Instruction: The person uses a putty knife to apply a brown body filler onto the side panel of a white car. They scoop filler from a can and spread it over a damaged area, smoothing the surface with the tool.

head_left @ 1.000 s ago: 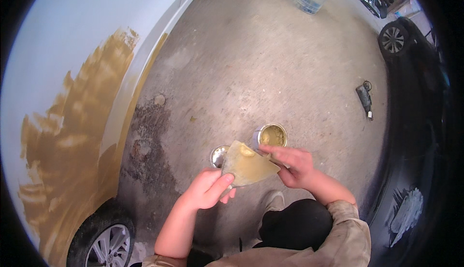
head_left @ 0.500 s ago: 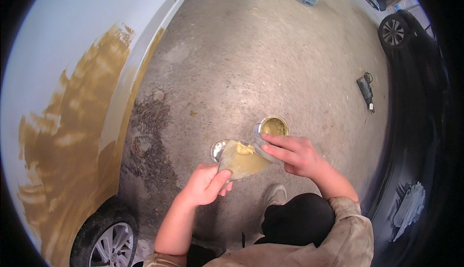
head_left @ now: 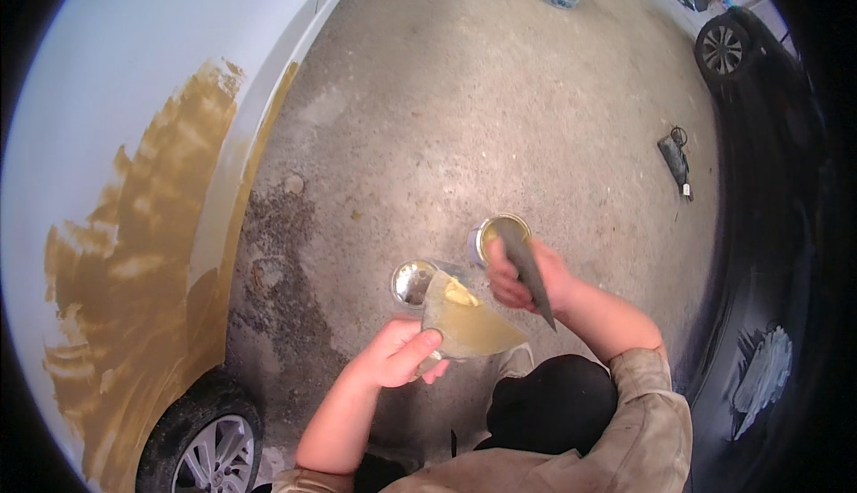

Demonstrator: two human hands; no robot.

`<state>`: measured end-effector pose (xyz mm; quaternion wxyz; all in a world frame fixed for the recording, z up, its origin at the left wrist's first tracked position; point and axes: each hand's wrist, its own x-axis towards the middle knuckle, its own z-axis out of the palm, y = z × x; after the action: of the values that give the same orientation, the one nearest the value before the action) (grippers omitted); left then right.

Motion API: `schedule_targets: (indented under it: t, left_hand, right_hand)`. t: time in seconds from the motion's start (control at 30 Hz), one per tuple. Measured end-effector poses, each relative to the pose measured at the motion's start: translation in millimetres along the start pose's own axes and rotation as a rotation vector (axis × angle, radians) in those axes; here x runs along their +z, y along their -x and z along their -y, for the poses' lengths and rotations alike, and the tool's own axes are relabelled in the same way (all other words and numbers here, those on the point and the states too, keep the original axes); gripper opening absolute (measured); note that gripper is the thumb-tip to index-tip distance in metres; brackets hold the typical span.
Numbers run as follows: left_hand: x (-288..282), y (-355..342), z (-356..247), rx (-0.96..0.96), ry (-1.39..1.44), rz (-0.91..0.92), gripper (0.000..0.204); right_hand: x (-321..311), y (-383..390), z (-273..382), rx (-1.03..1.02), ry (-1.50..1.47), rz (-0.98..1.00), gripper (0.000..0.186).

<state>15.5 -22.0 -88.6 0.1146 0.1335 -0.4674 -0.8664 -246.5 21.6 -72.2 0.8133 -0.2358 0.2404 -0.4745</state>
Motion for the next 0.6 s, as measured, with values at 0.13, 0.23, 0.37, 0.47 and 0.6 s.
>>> schedule_targets:
  t: [0.13,0.23,0.37,0.47,0.6]
  left_hand:
    - [3.0,-1.7,4.5,0.0,0.0,0.06,0.039]
    - [1.6,1.4,2.3,0.005,0.036,0.084,0.04]
    - [1.9,2.7,-2.3,0.04,0.056,0.055,0.042]
    - [2.9,4.5,-6.4,0.093,0.133,0.025,0.055]
    - [-3.6,8.7,-11.5,0.109,-0.006,0.034,0.053]
  right_hand:
    - [30.0,8.3,-18.3,0.185,0.361,-0.21,0.044]
    - [32.1,8.4,-26.5,0.204,0.336,-0.083,0.045]
    - [18.6,8.3,-32.1,0.282,0.473,-0.109,0.042]
    - [9.9,9.4,-36.9,0.274,0.642,-0.106,0.037]
    - [9.3,12.1,-32.9,0.12,0.887,-0.497,0.027]
